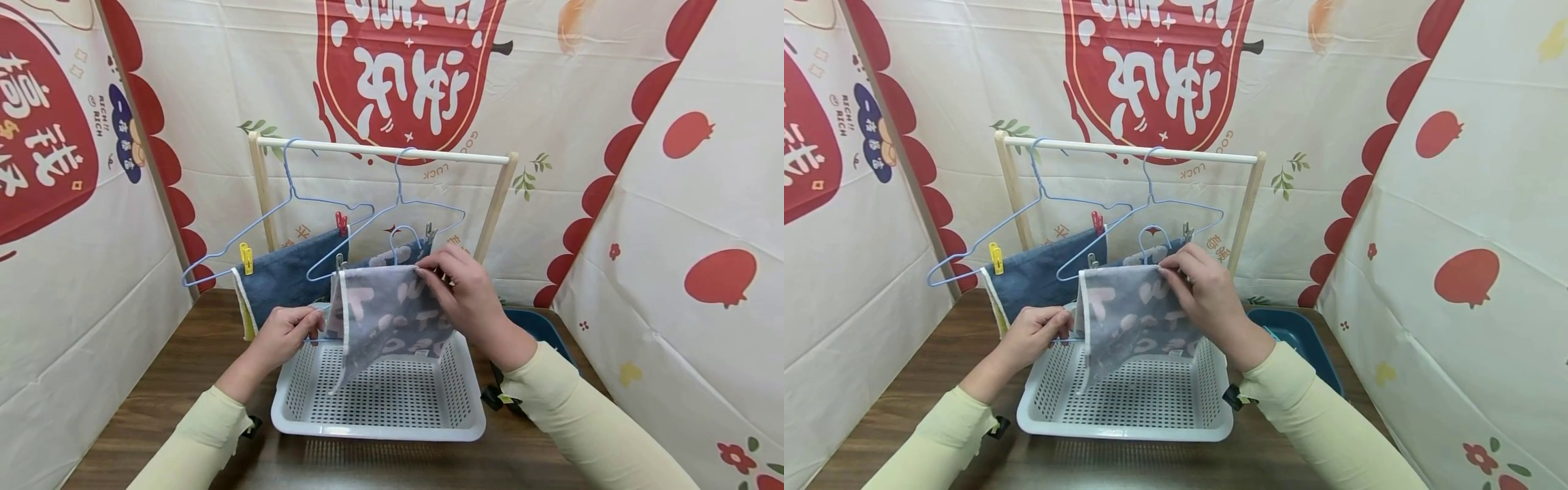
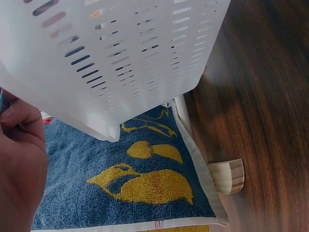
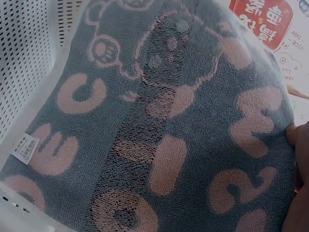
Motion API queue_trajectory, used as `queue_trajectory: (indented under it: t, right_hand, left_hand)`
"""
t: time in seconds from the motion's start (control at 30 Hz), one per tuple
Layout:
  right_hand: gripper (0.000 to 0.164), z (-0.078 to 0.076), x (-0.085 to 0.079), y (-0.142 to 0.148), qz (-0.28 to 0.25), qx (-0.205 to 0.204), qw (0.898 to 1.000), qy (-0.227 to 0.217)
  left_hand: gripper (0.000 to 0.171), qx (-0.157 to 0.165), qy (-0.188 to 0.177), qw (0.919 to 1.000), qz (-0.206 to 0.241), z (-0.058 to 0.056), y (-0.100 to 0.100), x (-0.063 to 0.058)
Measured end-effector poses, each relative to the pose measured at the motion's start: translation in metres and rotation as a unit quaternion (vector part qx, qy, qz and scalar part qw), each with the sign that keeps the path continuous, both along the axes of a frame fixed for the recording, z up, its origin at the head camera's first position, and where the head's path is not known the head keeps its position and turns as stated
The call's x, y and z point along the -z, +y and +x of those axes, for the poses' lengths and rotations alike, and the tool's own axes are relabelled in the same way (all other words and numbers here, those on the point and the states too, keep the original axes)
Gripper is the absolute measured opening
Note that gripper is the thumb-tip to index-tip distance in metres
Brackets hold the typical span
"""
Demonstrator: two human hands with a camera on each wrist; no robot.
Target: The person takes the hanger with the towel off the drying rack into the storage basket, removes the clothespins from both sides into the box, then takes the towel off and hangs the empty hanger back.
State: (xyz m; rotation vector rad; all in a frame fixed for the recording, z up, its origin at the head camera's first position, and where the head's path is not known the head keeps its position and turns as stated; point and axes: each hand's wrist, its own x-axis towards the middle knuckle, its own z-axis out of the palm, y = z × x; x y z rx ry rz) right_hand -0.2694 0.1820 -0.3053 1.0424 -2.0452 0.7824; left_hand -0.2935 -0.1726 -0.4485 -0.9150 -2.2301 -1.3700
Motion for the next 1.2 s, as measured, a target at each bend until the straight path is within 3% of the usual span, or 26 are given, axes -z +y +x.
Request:
queue_trajectory:
  t: [0.6,0.93,1.07,1.2]
  right_hand:
    - [0.014,0.014,-0.019,0.001,-0.055,-0.005,0.998,0.033]
    - [0.014,0.021,-0.028,0.002,-0.082,-0.032,0.994,0.058]
    - [0.014,0.024,-0.029,0.002,-0.104,-0.048,0.992,0.045]
    - [0.01,0.029,-0.027,0.002,-0.15,-0.075,0.986,-0.004]
  left_hand:
    - [0.03,0.003,-0.012,0.9999,0.0,0.0,0.0,-0.002]
    - [0.029,0.01,-0.005,0.9999,0.004,-0.001,0.001,-0.003]
    - [0.029,0.007,-0.004,1.0,-0.001,-0.001,0.002,-0.003]
    - [0.03,-0.004,-0.007,0.9999,-0.007,-0.001,0.002,-0.006]
